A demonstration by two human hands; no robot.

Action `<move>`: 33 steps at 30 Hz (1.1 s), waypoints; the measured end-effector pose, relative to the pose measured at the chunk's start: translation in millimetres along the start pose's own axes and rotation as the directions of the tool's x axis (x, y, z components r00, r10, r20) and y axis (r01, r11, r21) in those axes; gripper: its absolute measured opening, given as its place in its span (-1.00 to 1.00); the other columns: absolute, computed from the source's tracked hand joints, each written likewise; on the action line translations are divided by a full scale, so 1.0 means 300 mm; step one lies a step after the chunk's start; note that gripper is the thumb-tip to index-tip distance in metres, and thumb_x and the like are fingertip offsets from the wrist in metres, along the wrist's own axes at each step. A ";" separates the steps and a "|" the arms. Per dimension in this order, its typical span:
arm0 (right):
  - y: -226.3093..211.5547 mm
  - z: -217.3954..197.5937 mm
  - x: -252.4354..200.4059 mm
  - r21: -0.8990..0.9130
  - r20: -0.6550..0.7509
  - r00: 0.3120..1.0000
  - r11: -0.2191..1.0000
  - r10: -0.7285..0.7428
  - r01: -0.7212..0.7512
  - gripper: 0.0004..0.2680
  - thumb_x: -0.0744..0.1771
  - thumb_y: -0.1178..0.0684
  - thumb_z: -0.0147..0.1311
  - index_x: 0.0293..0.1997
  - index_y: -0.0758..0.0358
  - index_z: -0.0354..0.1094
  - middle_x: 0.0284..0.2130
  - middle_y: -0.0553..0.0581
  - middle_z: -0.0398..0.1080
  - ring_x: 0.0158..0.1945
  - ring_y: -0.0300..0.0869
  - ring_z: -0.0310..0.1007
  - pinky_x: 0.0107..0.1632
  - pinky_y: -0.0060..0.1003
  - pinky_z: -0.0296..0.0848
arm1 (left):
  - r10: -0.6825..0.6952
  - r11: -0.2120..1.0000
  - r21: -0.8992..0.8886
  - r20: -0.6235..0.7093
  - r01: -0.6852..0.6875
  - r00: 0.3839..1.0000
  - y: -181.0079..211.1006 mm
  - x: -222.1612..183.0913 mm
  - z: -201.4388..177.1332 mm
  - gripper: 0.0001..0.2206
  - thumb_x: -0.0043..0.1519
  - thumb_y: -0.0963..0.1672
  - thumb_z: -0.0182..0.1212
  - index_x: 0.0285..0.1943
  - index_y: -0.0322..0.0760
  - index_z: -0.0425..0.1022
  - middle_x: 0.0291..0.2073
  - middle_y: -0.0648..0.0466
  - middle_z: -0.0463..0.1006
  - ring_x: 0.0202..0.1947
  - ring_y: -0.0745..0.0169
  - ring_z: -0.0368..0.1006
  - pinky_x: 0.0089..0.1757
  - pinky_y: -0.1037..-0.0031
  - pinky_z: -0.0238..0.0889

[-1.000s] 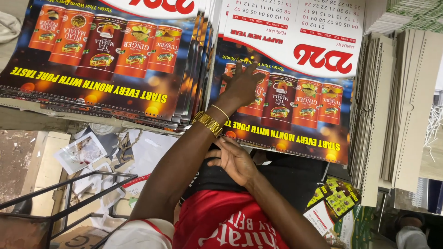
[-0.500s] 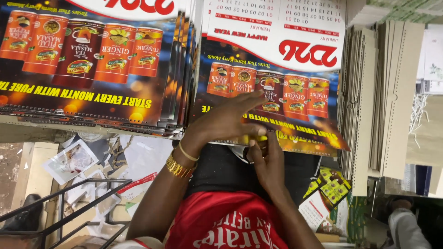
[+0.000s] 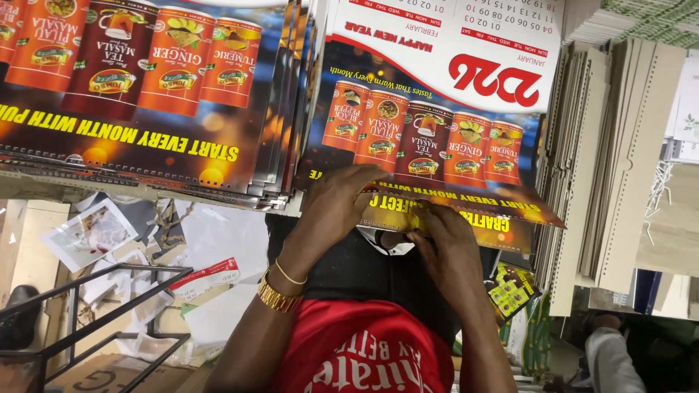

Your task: The person assembles wall calendars by hand, inserting a metal spiral wire through pre-punched holes along the top edge of each calendar sheet. They repeatedly thread the wire, bend the ends to secure it, and flip the calendar to check alignment. The process is repeated for multiple calendar units.

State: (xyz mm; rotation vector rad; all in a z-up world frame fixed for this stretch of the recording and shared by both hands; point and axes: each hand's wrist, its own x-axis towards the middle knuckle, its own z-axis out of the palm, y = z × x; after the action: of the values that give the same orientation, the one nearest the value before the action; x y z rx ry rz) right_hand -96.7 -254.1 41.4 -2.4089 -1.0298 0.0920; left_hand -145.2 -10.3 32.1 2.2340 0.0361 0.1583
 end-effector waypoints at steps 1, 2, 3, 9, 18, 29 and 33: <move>0.016 -0.006 -0.013 -0.005 0.000 1.000 1.000 0.009 -0.009 -0.72 0.33 0.01 0.20 0.16 0.21 0.42 0.01 0.29 0.45 0.09 0.25 0.44 0.12 0.07 0.38 | 0.004 1.000 -0.006 0.007 -0.004 1.000 0.001 -0.006 0.006 -0.58 0.17 -0.22 0.27 0.22 0.02 0.53 0.08 0.06 0.61 0.13 -0.13 0.51 0.09 0.11 0.36; 0.033 -0.012 -0.027 -0.018 -0.015 1.000 1.000 0.024 -0.025 -0.72 0.32 0.04 0.21 0.15 0.22 0.43 -0.02 0.33 0.45 0.07 0.30 0.44 0.09 0.09 0.40 | 0.012 1.000 0.025 0.003 -0.012 1.000 0.003 -0.012 0.013 -0.58 0.16 -0.23 0.29 0.23 -0.01 0.54 0.06 0.03 0.61 0.12 -0.14 0.52 0.09 0.10 0.35; 0.049 -0.020 -0.042 -0.032 -0.031 0.999 0.999 0.042 -0.043 -0.72 0.31 0.07 0.23 0.14 0.23 0.44 -0.04 0.36 0.45 0.06 0.34 0.43 0.06 0.11 0.41 | 0.022 0.998 0.055 0.000 -0.022 1.000 0.006 -0.016 0.020 -0.57 0.15 -0.23 0.31 0.23 -0.03 0.54 0.05 0.01 0.61 0.10 -0.16 0.52 0.08 0.08 0.34; 0.120 -0.010 -0.095 -0.119 -0.041 0.994 0.987 0.101 -0.105 -0.73 0.27 -0.05 0.32 0.01 0.17 0.47 -0.17 0.25 0.46 -0.03 0.20 0.49 0.05 0.04 0.42 | 0.043 0.995 0.086 0.039 -0.046 0.998 -0.016 -0.048 0.055 -0.57 0.15 -0.25 0.28 0.24 -0.10 0.54 0.12 -0.03 0.57 0.25 -0.19 0.40 0.22 0.08 0.19; 0.104 0.052 -0.078 -0.184 -0.072 0.995 0.980 0.063 -0.076 -0.76 0.29 -0.08 0.29 -0.05 0.18 0.47 -0.20 0.23 0.46 -0.06 0.19 0.49 -0.01 0.04 0.41 | 0.041 0.995 0.089 0.027 -0.043 0.999 -0.028 -0.055 0.069 -0.56 0.12 -0.25 0.27 0.23 -0.12 0.53 0.13 -0.04 0.56 0.27 -0.19 0.37 0.24 0.09 0.18; 0.035 0.013 -0.044 -0.373 -0.248 0.969 0.924 -0.010 -0.086 -0.91 0.38 -0.07 0.19 -0.09 -0.04 0.55 -0.35 0.02 0.40 -0.30 0.02 0.39 -0.24 -0.09 0.38 | 0.110 0.989 0.102 -0.045 -0.105 0.993 -0.004 -0.049 0.068 -0.59 0.16 -0.26 0.24 0.21 -0.10 0.55 0.07 -0.02 0.59 0.22 -0.17 0.42 0.21 0.08 0.21; 0.009 0.028 -0.046 -0.280 -0.415 0.907 0.939 0.069 -0.199 -0.96 0.40 -0.03 0.21 -0.12 -0.07 0.56 -0.32 -0.05 0.45 -0.30 -0.02 0.51 -0.28 -0.14 0.47 | 0.077 0.994 0.084 -0.100 -0.069 0.992 0.026 -0.050 0.055 -0.63 0.19 -0.22 0.26 0.19 -0.05 0.57 0.04 0.03 0.61 0.20 -0.13 0.44 0.19 0.07 0.23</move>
State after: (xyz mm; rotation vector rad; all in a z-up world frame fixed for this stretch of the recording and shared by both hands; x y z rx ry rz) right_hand -106.7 -261.5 30.9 -2.6267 -0.7257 -0.5409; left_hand -158.3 -29.1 26.7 2.3069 0.0171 0.3168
